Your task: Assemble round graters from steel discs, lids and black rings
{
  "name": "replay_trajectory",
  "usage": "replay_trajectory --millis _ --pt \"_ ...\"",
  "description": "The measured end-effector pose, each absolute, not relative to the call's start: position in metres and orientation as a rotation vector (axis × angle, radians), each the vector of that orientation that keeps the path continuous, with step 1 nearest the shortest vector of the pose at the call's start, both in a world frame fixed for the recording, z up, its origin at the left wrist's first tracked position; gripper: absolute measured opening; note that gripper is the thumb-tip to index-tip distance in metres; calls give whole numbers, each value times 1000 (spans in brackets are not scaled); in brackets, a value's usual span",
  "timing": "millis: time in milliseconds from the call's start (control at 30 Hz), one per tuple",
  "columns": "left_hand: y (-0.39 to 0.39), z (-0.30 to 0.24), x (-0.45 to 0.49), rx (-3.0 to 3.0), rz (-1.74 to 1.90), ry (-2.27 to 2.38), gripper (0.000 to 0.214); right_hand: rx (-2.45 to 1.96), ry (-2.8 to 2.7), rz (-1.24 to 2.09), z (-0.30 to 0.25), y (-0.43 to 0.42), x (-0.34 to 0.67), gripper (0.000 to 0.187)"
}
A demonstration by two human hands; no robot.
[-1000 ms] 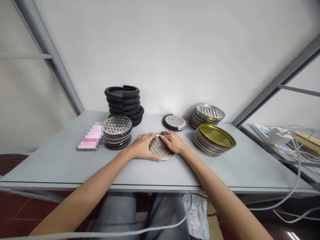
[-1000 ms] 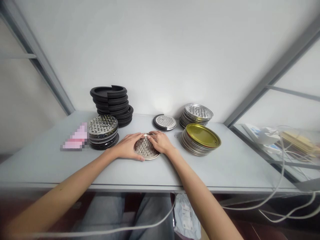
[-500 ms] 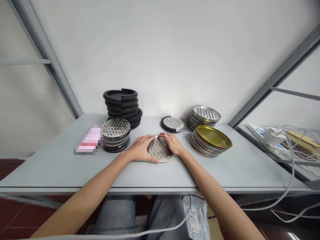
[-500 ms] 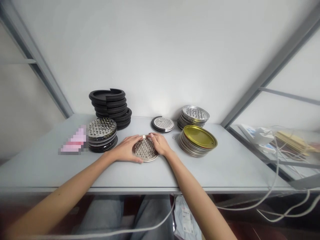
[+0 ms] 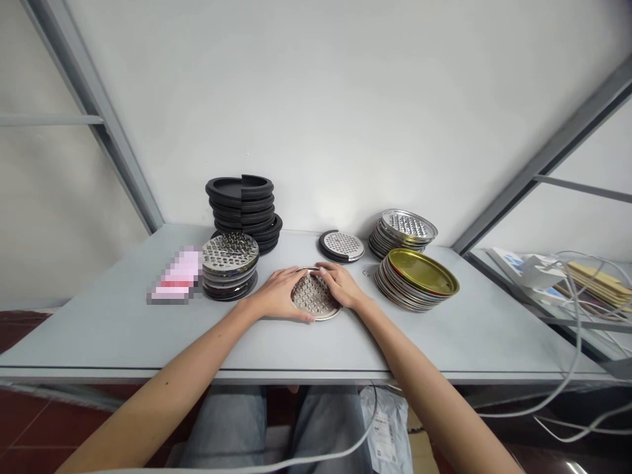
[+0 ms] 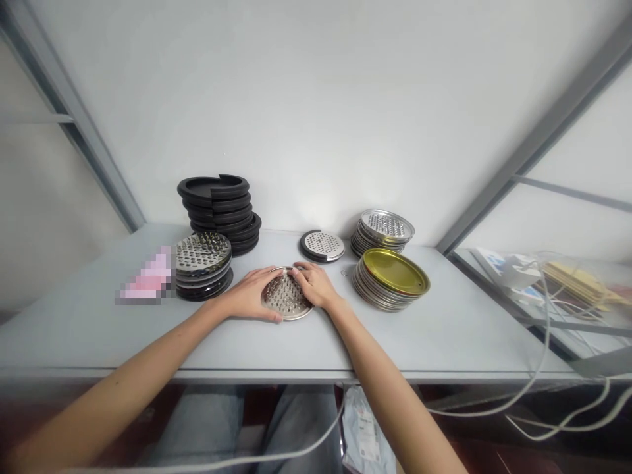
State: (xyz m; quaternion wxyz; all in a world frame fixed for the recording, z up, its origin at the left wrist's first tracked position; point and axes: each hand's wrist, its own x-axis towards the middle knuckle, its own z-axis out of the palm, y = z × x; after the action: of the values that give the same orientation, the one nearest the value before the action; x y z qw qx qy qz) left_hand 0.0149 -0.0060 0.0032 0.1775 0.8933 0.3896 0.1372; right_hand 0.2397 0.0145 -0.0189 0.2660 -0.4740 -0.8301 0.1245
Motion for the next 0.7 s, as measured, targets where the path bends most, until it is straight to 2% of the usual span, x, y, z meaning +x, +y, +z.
replay_trajectory --millis 267,433,700 --pt "-6 1 15 2539 402 1092 113 -1255 -2265 329 -18 15 239 51" --pt "-4 -1 13 2540 453 1047 113 -1230 -2146 435 -16 13 240 53" --pt "-2 -3 7 2495 640 1143 91 -1280 -1885 497 -12 12 243 50"
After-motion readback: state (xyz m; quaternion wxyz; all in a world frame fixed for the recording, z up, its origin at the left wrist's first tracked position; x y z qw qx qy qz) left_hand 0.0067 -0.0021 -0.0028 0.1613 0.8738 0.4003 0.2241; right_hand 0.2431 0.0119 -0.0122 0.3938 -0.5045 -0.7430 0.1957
